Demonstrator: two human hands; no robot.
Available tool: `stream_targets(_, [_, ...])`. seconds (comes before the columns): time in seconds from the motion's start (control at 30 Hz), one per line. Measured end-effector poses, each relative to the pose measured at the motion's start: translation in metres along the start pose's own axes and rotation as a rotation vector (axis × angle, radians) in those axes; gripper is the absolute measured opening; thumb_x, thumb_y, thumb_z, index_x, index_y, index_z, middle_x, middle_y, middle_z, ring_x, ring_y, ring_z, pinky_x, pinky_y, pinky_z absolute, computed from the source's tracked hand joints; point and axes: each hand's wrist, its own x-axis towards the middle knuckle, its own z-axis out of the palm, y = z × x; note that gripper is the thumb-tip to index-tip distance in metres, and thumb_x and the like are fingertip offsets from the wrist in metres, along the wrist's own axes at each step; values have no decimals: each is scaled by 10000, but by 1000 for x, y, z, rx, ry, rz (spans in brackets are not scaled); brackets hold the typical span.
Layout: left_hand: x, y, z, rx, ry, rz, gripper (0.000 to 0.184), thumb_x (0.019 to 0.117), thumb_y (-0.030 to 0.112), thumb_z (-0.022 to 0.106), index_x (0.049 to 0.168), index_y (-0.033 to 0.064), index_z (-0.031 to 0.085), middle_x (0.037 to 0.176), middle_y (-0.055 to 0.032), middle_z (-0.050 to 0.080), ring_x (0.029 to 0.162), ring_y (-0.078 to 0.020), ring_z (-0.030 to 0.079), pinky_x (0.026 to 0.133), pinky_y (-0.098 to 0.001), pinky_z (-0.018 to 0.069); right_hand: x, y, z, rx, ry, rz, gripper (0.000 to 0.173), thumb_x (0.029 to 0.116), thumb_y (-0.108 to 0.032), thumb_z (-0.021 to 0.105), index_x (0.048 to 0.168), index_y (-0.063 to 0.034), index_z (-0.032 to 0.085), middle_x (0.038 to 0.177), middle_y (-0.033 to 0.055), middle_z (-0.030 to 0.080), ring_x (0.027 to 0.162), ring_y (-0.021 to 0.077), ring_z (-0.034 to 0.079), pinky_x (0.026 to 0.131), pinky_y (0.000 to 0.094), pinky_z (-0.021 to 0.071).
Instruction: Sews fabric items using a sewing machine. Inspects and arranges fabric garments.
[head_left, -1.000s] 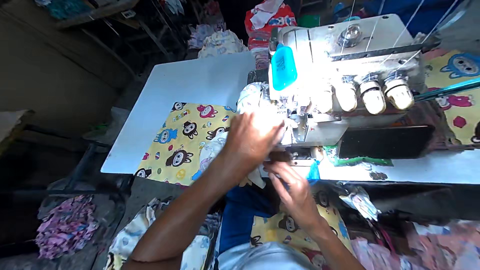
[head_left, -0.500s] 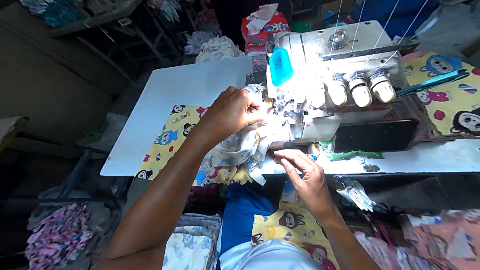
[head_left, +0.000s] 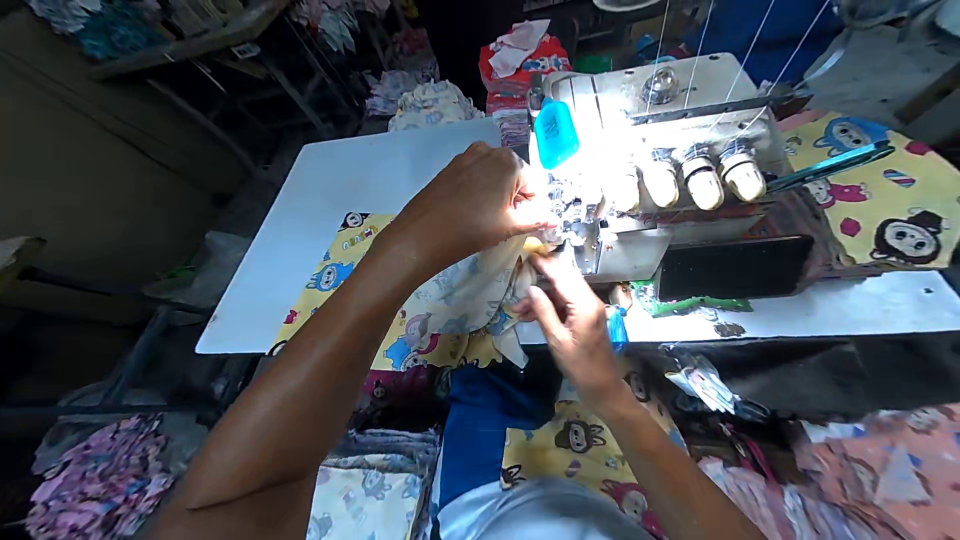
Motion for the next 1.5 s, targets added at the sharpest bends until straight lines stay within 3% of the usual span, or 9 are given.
stream_targets(0.17, [3, 6, -4, 56, -32, 52, 402, 966, 346, 688, 684, 84, 571, 606, 5, 443, 599, -130, 461, 592, -343, 352, 8, -4, 31, -34, -121, -155, 404, 1004, -129, 625, 1347, 80, 575, 1306, 224, 596, 963, 175, 691, 788, 297, 600])
stream_targets(0.37, [-7, -4, -6, -136, -103, -88, 269, 970, 246, 702, 731, 132, 654, 636, 53, 550, 560, -19, 500, 554, -211, 403, -8, -9, -3, 87, 69, -41, 200, 1011, -64, 595, 1152, -32, 733, 979, 45, 736, 722, 93, 712, 670, 256, 635])
stream_targets(0.57, [0, 0, 1, -132, -65, -13, 323, 975, 287, 692, 709, 119, 616, 613, 48, 505, 551, -35, 481, 551, -228, 385, -3, -2, -3, 79, 135, 67, 375, 1028, -51, 558, 1400, -5, 560, 903, 68, 736, 628, 102, 706, 622, 256, 631])
stream_targets(0.63, [1, 4, 6, -105, -46, 26, 303, 971, 325, 684, 737, 138, 645, 608, 59, 509, 558, -43, 481, 564, -251, 390, -1, -3, 8, 146, 45, 91, 436, 1023, -60, 565, 1447, 18, 500, 1118, 126, 686, 689, 126, 719, 671, 286, 646])
stream_targets(0.77, [-4, 6, 17, -73, -10, 84, 253, 974, 359, 651, 896, 143, 757, 702, 31, 588, 641, -88, 505, 633, -322, 401, 0, -7, 23, 202, -45, 61, 193, 1022, -94, 592, 1181, 12, 570, 991, 110, 683, 727, 150, 730, 685, 303, 654])
stream_targets(1.0, [-28, 22, 48, -17, 168, 144, 172, 951, 229, 670, 896, 100, 770, 757, -63, 679, 710, -224, 652, 668, -431, 525, -16, 2, 27, 132, -241, -78, 200, 1012, -104, 598, 1108, 71, 611, 897, 90, 702, 794, 92, 710, 756, 246, 609])
stream_targets(1.1, [-46, 41, 75, 123, 223, 67, 167, 957, 215, 636, 888, 118, 752, 646, -51, 602, 570, -241, 604, 512, -427, 454, -26, 4, 25, -14, -218, -218, 157, 930, -95, 642, 948, 39, 722, 887, 131, 722, 891, 151, 694, 841, 270, 540])
stream_targets(1.33, [-62, 60, 106, 282, 323, -31, 117, 924, 122, 661, 951, 75, 764, 677, -87, 566, 555, -241, 561, 466, -346, 374, -54, 0, 14, -155, -267, -201, 193, 881, -80, 661, 985, 72, 722, 961, 203, 735, 984, 281, 712, 925, 344, 538])
stream_targets(1.5, [-51, 58, 107, 271, 344, -88, 144, 948, 158, 661, 886, 67, 755, 694, -98, 595, 566, -260, 590, 466, -370, 399, -49, 7, 13, -114, -282, -215, 140, 898, -76, 653, 953, 35, 719, 909, 151, 728, 919, 197, 708, 861, 280, 544])
